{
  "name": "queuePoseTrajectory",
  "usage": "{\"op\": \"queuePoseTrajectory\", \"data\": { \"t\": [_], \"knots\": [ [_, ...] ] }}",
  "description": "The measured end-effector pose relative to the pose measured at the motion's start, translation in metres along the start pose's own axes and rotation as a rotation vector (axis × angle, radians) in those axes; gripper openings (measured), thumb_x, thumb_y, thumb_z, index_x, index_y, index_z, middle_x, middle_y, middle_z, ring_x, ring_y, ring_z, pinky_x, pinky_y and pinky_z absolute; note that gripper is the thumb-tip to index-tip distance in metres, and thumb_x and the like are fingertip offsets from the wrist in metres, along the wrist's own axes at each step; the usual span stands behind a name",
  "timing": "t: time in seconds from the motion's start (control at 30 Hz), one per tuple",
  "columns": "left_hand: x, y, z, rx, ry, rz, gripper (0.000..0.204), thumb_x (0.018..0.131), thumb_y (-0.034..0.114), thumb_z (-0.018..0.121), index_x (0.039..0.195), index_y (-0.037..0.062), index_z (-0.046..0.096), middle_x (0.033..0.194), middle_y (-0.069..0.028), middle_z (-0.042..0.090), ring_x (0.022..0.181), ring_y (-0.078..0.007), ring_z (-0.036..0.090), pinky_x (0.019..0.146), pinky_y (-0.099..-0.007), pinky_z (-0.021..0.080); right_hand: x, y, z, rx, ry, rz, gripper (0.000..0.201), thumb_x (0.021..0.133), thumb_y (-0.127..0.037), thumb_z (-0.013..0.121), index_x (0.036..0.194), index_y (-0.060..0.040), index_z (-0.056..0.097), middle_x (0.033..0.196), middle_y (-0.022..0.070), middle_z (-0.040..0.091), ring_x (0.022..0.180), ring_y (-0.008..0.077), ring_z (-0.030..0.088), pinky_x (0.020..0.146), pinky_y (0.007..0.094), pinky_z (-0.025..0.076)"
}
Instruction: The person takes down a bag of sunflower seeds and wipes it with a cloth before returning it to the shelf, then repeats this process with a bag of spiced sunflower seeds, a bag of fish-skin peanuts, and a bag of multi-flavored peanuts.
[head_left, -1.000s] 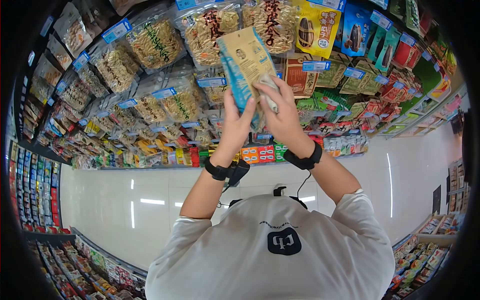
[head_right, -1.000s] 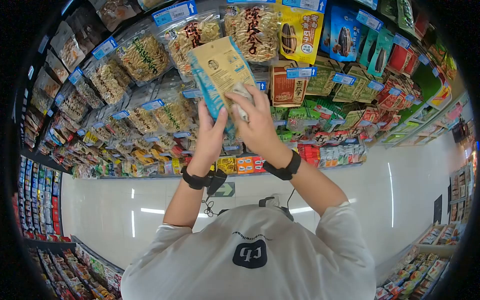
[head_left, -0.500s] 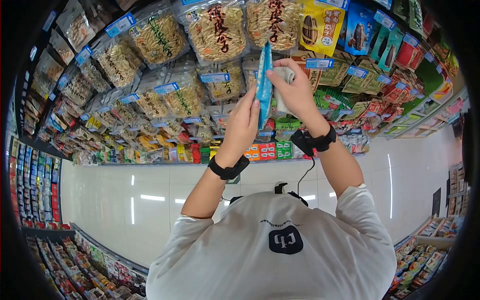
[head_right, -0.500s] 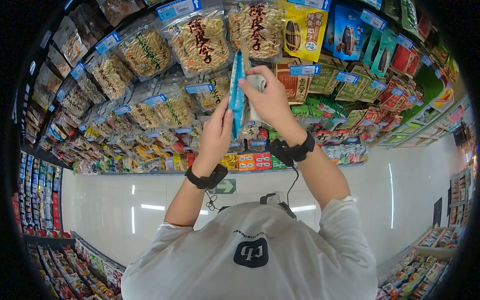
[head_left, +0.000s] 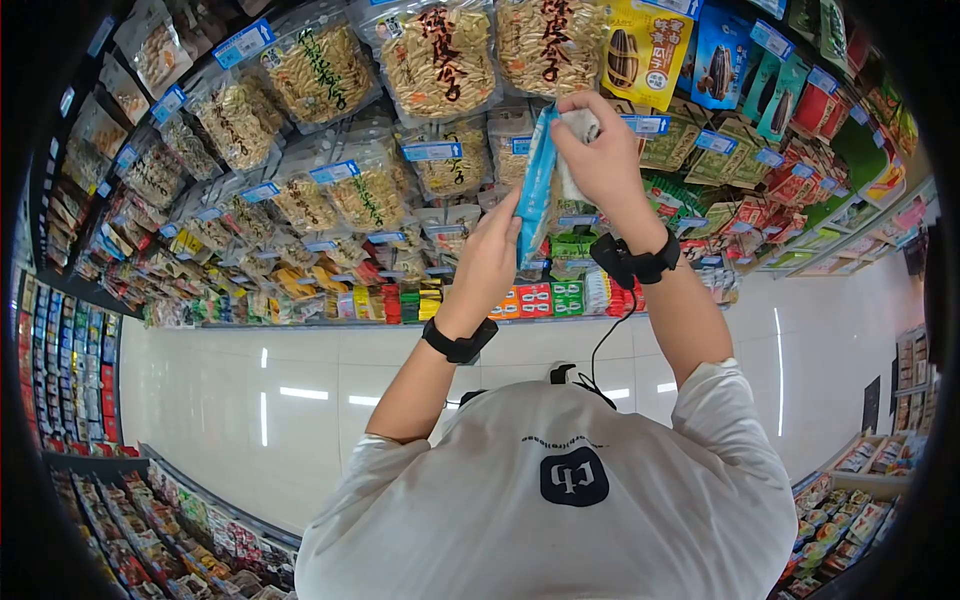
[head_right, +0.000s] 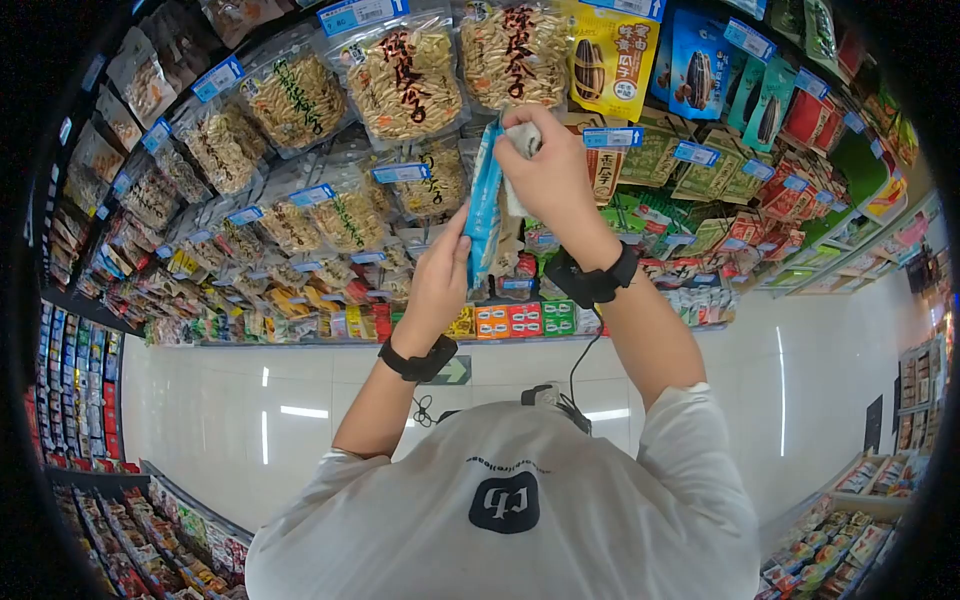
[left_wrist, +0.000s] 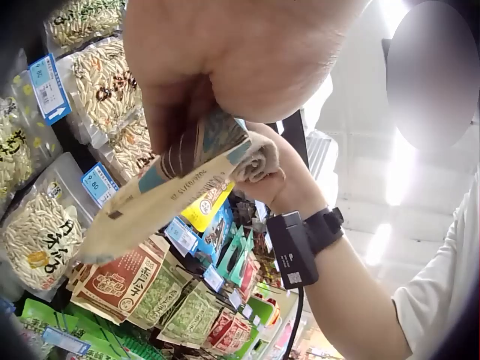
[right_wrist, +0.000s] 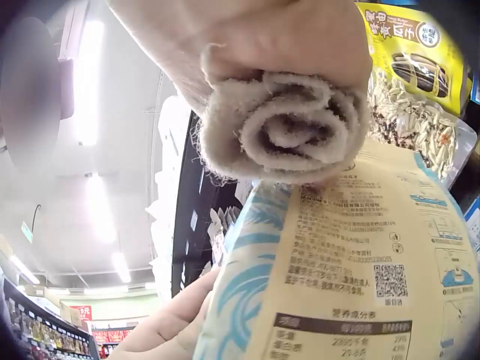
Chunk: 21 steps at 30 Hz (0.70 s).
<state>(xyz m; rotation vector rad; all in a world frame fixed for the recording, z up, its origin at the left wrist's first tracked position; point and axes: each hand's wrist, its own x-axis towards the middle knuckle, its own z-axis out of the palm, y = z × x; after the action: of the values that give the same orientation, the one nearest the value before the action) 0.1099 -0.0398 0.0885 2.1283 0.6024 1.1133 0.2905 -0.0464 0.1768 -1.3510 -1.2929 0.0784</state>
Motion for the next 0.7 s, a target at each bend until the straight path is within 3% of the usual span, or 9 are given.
{"op": "queuePoseTrajectory", "data": {
  "t": [0.1,0.17,0.3,0.37,0.5,0.57,0.6,0.67,0.7],
  "knots": [
    [-0.009,-0.008,0.008,-0.092,0.134,-0.002,0.045,0.102,0.014,0.049,0.142,-0.0044,0.041,0.124,-0.0239,0.058,0.109,-0.0367,0.061,0.094,-0.0423,0.047,-0.007,-0.010,-0.002,-0.062,0.044,0.054,0.021,0.083,-0.018,0.068,0.100,-0.0059,0.063,0.076,0.0077,0.065,0.065,0.0128,0.058,0.060,0.0298,0.047],
    [-0.014,-0.008,0.006,0.145,0.102,-0.091,0.050,0.102,0.020,0.052,0.142,-0.0058,0.040,0.128,-0.0200,0.053,0.110,-0.0311,0.062,0.088,-0.0380,0.052,-0.008,-0.012,0.000,0.049,0.178,0.023,0.019,0.084,-0.016,0.068,0.099,-0.0053,0.063,0.075,0.0056,0.063,0.064,0.0119,0.057,0.060,0.0287,0.046],
    [-0.015,-0.004,-0.001,0.027,-0.015,-0.328,0.054,0.102,0.023,0.053,0.146,-0.0031,0.037,0.129,-0.0172,0.049,0.107,-0.0281,0.063,0.083,-0.0329,0.055,-0.010,-0.012,0.002,0.109,0.172,0.002,0.021,0.086,-0.014,0.067,0.104,-0.0051,0.062,0.086,0.0047,0.064,0.072,0.0111,0.057,0.063,0.0283,0.047],
    [-0.016,-0.006,0.003,-0.334,0.084,-0.414,0.055,0.105,0.030,0.046,0.150,0.0025,0.033,0.130,-0.0174,0.051,0.106,-0.0267,0.065,0.087,-0.0340,0.056,-0.008,-0.005,0.004,0.201,0.253,-0.129,0.025,0.087,-0.012,0.066,0.110,-0.0055,0.059,0.102,0.0056,0.063,0.081,0.0109,0.057,0.070,0.0278,0.048],
    [-0.015,-0.019,0.012,-0.802,0.156,-0.372,0.055,0.105,0.033,0.044,0.151,0.0041,0.032,0.139,-0.0172,0.048,0.112,-0.0298,0.063,0.095,-0.0365,0.054,-0.012,-0.009,0.006,0.196,0.251,-0.171,0.032,0.087,-0.011,0.066,0.118,-0.0067,0.056,0.112,0.0070,0.061,0.090,0.0119,0.058,0.078,0.0272,0.048],
    [-0.016,-0.044,0.014,-0.635,0.250,-0.171,0.055,0.106,0.031,0.044,0.152,0.0053,0.030,0.146,-0.0182,0.043,0.120,-0.0314,0.059,0.101,-0.0392,0.051,-0.011,-0.007,0.002,0.245,0.192,-0.127,0.028,0.087,-0.008,0.069,0.113,-0.0070,0.060,0.105,0.0037,0.062,0.091,0.0106,0.059,0.079,0.0271,0.049],
    [-0.015,-0.047,0.005,-0.395,0.277,-0.122,0.050,0.106,0.028,0.045,0.149,0.0035,0.038,0.145,-0.0177,0.046,0.123,-0.0287,0.057,0.103,-0.0375,0.047,-0.009,-0.003,0.000,0.261,0.172,-0.112,0.026,0.087,-0.007,0.069,0.112,-0.0071,0.061,0.103,0.0026,0.062,0.091,0.0102,0.059,0.080,0.0270,0.049],
    [-0.015,-0.037,-0.014,-0.315,0.278,-0.118,0.044,0.104,0.022,0.048,0.144,0.0017,0.045,0.144,-0.0169,0.050,0.127,-0.0275,0.054,0.105,-0.0356,0.044,0.001,0.023,-0.017,0.112,-0.092,-0.053,0.024,0.086,-0.013,0.070,0.108,-0.0060,0.065,0.107,0.0091,0.065,0.091,0.0129,0.063,0.077,0.0281,0.051],
    [-0.016,-0.033,-0.023,-0.237,0.279,-0.115,0.039,0.103,0.016,0.051,0.138,-0.0001,0.052,0.143,-0.0161,0.053,0.132,-0.0264,0.050,0.106,-0.0338,0.041,0.000,0.024,-0.024,0.111,-0.096,-0.051,0.024,0.086,-0.013,0.070,0.108,-0.0060,0.065,0.107,0.0091,0.065,0.091,0.0129,0.063,0.077,0.0281,0.051]
  ]
}}
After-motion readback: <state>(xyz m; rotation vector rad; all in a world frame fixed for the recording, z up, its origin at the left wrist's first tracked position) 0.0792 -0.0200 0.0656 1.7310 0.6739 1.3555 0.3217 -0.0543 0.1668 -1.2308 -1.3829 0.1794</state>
